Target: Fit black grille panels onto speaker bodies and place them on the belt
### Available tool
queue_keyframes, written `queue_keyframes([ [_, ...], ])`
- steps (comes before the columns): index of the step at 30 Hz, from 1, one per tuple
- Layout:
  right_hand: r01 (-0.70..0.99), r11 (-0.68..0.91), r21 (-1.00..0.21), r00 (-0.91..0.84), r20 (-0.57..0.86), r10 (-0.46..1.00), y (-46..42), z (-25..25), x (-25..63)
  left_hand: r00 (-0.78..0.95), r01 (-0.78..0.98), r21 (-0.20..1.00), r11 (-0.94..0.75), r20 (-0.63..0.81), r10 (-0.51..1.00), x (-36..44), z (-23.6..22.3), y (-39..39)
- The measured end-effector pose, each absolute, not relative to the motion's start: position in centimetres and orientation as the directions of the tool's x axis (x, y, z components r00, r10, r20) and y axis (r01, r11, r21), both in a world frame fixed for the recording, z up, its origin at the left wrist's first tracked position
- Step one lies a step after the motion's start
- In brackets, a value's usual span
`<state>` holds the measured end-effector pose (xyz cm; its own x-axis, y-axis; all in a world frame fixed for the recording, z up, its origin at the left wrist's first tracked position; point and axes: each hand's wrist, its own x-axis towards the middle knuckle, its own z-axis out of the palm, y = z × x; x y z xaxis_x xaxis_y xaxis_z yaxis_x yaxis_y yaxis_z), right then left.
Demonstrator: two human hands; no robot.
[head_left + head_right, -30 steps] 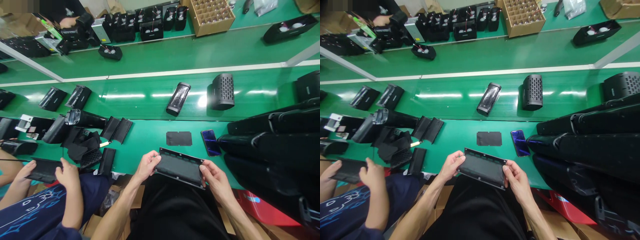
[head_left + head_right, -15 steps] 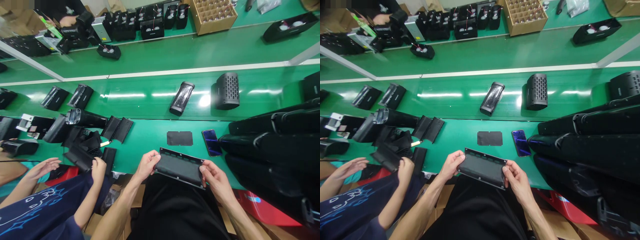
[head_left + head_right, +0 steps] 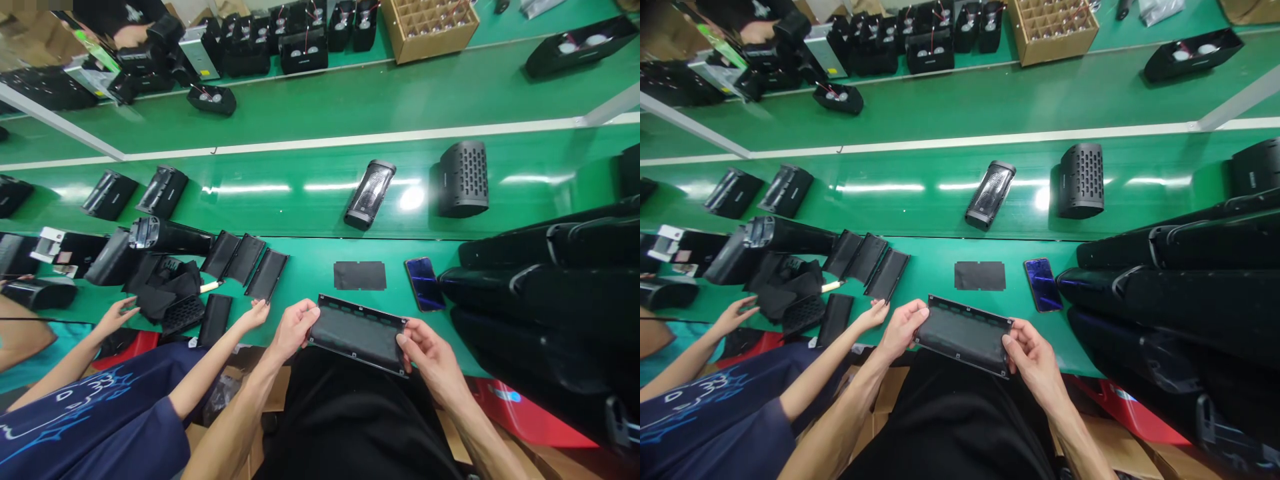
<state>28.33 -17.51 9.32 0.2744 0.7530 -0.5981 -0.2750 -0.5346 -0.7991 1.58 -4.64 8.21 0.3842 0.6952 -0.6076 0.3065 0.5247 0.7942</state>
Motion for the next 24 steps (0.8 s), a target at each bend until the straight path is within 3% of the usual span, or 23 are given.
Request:
queue_keyframes([
  [24,-0.260,-0.525,-0.810,0.282,-0.584,0.761,-17.7,9.2,28.5,0.491,0.275,0.817,0.507,-0.572,0.657,0.3,7.6,-4.2],
])
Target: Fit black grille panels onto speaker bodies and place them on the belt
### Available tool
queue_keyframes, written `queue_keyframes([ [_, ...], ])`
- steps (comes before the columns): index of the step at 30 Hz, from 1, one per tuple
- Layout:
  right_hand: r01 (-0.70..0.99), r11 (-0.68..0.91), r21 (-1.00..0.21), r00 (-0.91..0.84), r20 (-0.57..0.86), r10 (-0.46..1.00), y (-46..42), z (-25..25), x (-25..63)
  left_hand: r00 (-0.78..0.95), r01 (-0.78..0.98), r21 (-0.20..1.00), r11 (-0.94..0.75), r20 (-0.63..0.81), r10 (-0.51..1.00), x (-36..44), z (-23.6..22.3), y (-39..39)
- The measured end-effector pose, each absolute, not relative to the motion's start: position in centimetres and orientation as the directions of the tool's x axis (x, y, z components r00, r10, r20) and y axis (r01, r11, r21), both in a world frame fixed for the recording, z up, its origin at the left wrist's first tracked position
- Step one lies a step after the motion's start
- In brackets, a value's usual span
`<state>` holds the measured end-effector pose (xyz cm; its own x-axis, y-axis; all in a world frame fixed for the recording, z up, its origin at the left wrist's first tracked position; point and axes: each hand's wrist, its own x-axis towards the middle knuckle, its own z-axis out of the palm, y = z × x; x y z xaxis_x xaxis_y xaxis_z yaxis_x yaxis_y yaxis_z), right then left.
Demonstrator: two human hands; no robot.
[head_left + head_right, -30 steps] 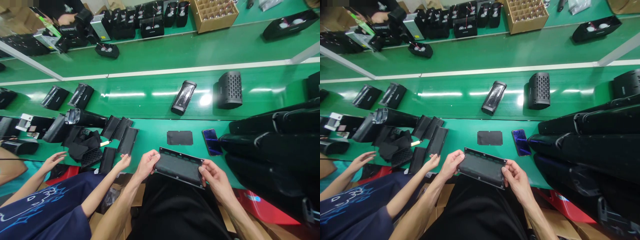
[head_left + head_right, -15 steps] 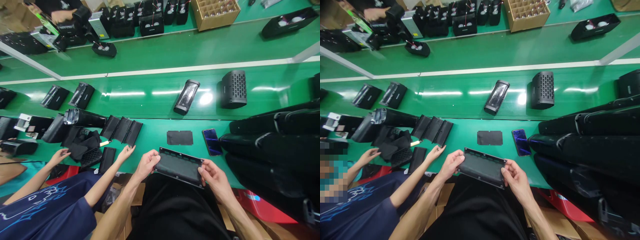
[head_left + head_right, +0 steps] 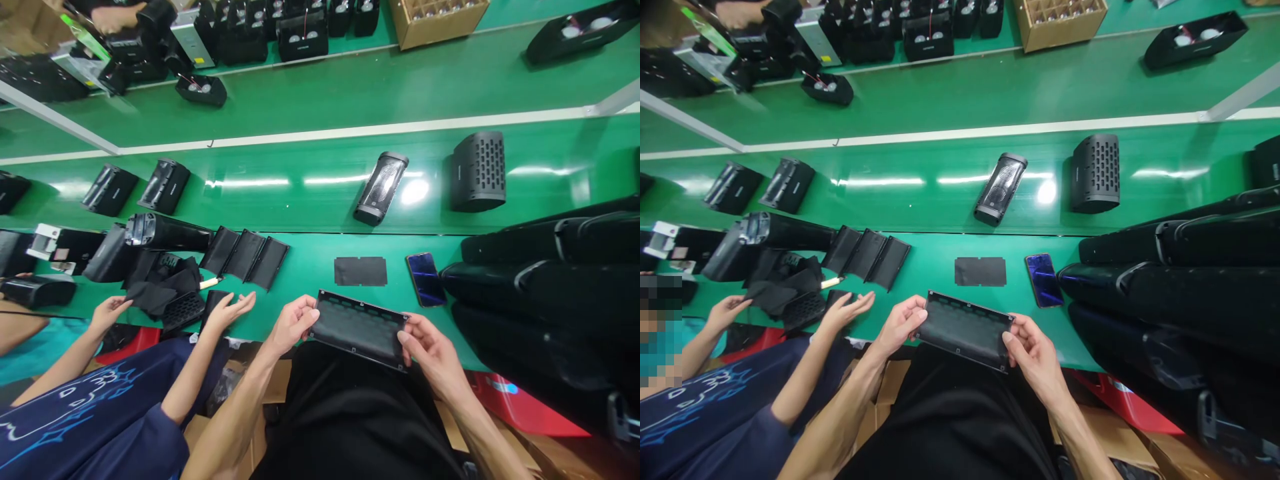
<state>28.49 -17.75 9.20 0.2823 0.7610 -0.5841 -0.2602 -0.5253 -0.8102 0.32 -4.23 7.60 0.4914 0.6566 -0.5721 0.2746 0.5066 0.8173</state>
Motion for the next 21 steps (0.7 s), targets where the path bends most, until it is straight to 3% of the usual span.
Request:
queue_keyframes([
  [12,-0.331,-0.495,-0.804,0.284,-0.585,0.760,-17.6,8.8,28.2,0.492,0.267,0.803,0.533,-0.589,0.641,0.3,7.8,-3.8],
  [21,-0.477,-0.503,-0.721,0.242,-0.657,0.714,-16.4,8.3,28.1,0.440,0.118,0.704,0.700,-0.669,0.599,1.6,7.3,-3.7],
])
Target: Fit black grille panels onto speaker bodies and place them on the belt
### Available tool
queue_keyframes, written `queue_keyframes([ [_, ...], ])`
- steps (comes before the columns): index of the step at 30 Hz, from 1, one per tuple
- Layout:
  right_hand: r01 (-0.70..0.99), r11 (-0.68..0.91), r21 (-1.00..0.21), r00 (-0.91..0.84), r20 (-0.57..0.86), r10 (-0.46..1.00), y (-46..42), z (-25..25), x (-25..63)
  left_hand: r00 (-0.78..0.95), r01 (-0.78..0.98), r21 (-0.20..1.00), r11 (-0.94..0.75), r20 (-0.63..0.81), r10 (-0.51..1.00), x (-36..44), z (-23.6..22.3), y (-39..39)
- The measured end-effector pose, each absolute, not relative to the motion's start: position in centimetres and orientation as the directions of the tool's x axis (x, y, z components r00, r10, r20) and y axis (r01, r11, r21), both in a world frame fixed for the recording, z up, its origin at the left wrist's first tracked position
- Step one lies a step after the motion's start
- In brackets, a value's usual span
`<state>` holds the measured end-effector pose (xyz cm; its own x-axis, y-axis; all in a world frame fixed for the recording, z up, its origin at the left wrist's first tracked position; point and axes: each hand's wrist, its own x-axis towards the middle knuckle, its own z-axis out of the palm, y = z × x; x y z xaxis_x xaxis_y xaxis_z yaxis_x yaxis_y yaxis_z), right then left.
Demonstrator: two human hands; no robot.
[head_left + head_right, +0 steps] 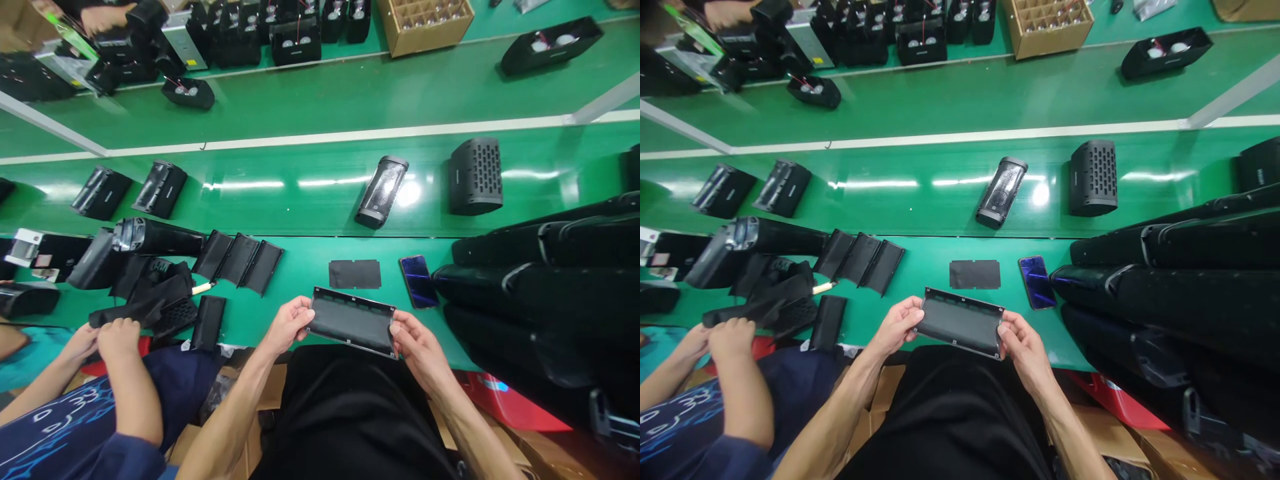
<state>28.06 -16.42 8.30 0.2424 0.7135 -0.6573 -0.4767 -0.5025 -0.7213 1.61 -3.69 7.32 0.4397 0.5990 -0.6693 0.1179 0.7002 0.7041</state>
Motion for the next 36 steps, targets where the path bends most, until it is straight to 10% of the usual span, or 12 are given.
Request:
queue_keyframes([
  [36,-0.541,-0.523,-0.658,0.310,-0.734,0.604,-14.7,8.2,27.7,0.287,0.226,0.795,0.563,-0.606,0.741,3.8,5.4,-2.8],
])
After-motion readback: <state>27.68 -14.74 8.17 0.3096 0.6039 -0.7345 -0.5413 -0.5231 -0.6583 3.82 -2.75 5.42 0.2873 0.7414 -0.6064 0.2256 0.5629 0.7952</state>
